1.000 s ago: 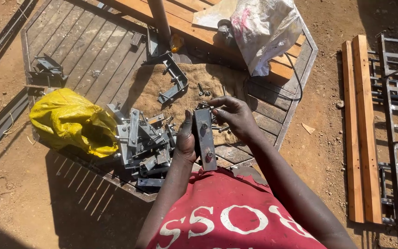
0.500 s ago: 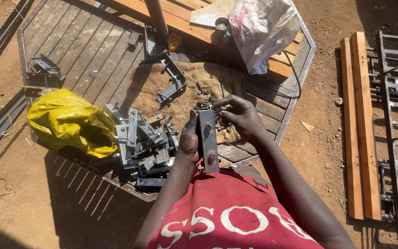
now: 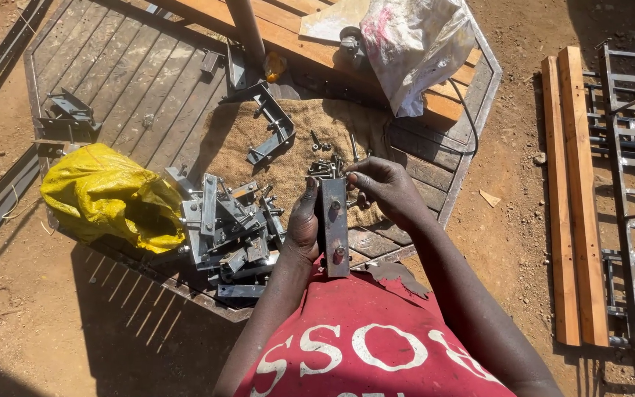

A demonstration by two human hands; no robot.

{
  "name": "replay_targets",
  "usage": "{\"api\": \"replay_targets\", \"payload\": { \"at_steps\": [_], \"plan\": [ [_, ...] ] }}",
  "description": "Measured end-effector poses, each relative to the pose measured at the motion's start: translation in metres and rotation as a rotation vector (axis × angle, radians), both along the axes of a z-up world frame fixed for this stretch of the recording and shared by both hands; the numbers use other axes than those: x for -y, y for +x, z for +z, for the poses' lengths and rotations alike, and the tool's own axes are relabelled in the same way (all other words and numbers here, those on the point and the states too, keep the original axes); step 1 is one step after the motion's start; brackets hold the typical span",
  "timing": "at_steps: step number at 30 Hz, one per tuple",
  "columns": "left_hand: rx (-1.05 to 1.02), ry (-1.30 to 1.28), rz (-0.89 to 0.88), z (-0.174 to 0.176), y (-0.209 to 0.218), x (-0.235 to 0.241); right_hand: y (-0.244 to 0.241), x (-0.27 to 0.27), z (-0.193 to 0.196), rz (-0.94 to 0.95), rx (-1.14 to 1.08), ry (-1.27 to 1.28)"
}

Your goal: Assembling metal brackets by manually inserting bolts into pre-drilled holes.

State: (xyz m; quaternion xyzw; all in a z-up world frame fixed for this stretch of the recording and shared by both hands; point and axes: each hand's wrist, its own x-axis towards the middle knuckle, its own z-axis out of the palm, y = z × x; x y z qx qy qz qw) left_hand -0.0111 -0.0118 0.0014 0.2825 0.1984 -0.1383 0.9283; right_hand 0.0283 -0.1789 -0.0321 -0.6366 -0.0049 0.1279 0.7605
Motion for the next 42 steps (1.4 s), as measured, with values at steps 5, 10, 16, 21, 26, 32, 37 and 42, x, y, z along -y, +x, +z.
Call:
{"api": "replay_targets", "payload": {
  "at_steps": [5,10,16,21,26,32,37,42],
  "plan": [
    [0.001,-0.015,-0.009,-0.006,0.003,0.001,0.004,0.002,-0.006,0.021,0.069,-0.038],
    [-0.02,-0.004,-0.009,0.006,0.003,0.0,0.005,0.001,-0.012,0.027,0.08,-0.032],
    [-0.08,0.067,-0.003,-0.02,0.003,-0.003,0.006,-0.001,-0.032,0.011,0.022,-0.096],
    [-0.124,0.086,-0.023,-0.018,0.004,0.001,-0.001,-0.011,-0.029,-0.137,-0.031,0.16],
    [0.014,-0.29,-0.133,-0.027,0.006,-0.014,-0.014,-0.007,-0.012,-0.088,-0.1,0.335],
    [0.09,-0.408,-0.182,-0.042,0.009,-0.012,-0.014,-0.014,-0.001,-0.058,-0.056,0.362],
    [0.081,-0.455,-0.198,-0.067,0.014,-0.014,-0.008,-0.009,-0.014,-0.136,-0.081,0.315],
    [0.075,-0.435,-0.183,-0.055,0.013,-0.017,-0.007,-0.011,-0.02,-0.151,-0.079,0.274]
  ]
}}
